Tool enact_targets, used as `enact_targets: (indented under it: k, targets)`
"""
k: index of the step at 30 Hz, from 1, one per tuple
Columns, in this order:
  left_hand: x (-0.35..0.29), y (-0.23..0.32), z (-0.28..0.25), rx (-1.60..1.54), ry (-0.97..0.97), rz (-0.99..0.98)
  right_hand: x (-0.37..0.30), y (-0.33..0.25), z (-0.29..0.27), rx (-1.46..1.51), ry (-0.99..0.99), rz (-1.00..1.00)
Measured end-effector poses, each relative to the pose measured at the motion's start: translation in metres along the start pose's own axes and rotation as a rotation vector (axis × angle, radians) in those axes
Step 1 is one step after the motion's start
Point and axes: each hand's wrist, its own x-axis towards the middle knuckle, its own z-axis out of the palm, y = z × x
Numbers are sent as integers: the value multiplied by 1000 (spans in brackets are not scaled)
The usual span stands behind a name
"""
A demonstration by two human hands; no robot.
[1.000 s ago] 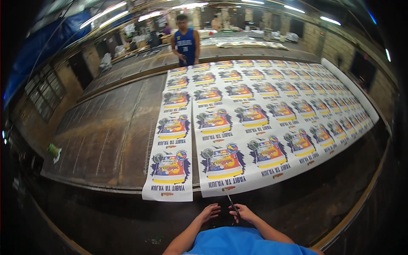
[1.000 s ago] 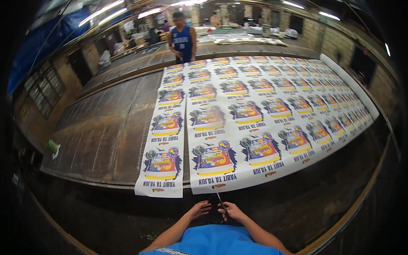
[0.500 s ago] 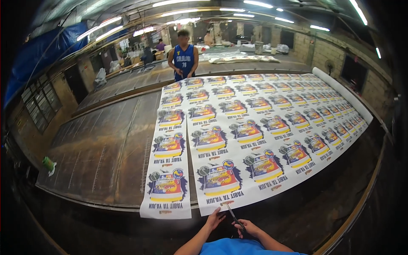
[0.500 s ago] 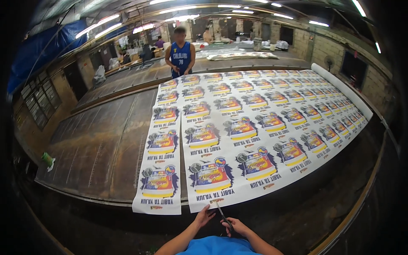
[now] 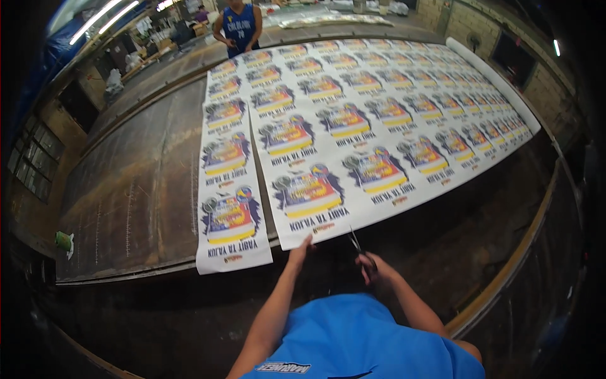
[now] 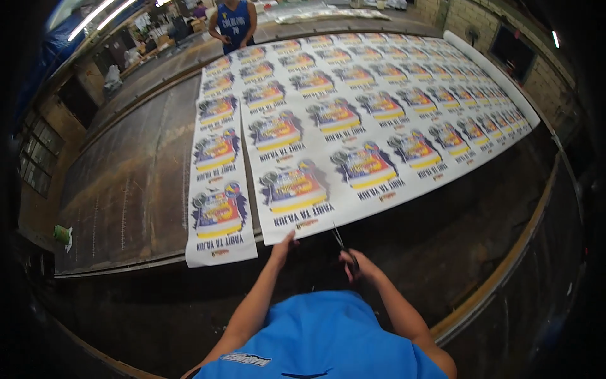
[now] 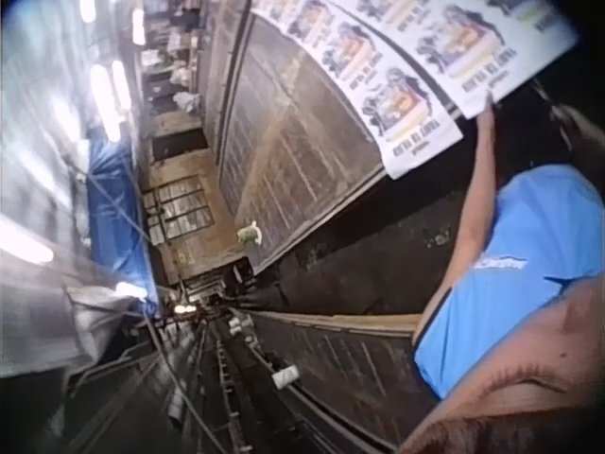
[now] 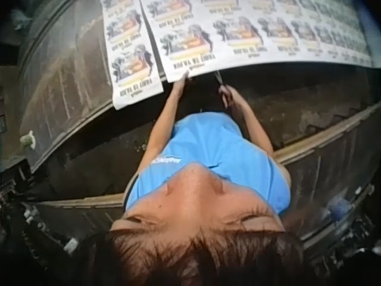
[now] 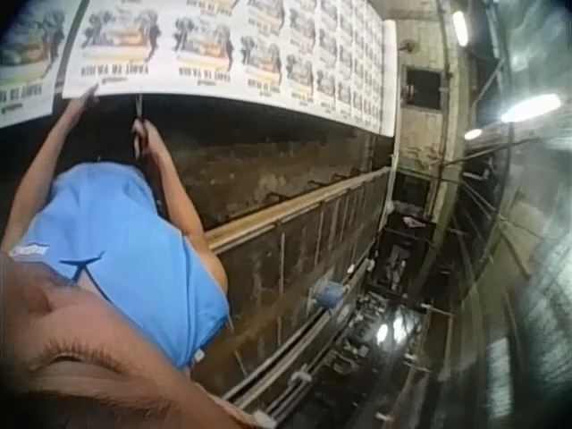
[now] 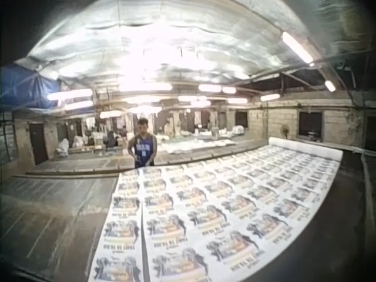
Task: Unrolling a long printed banner across an industrial work table and using scissors to cut it into sections.
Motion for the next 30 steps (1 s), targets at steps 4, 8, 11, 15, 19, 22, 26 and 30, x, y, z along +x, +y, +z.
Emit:
enact_targets:
  k: [4,8,11,15,19,22,26,30]
  targets:
    - [-8,10,10,25,7,35,28,-29,8,10,181,-119]
    - [-8,2,5,36,10,60,29,-29,12,18,249,-129]
    - [-14,-2,6,0,31,69,26,-15,17,93,273,-147]
    - [-19,4,4,52,11,17,32,2,32,134,269,-249]
    - [-24,13,11,88,36,41,53,-16,26,203,314,-225]
    - [-23,18,18,120,39,24,74,-38,-3,156,348,-185]
    - [-23,13,7,84,71,15,121,-70,-36,-3,275,-160]
    - [-22,26,31,133,23,-33,209,-51,-110,-211,381,-389]
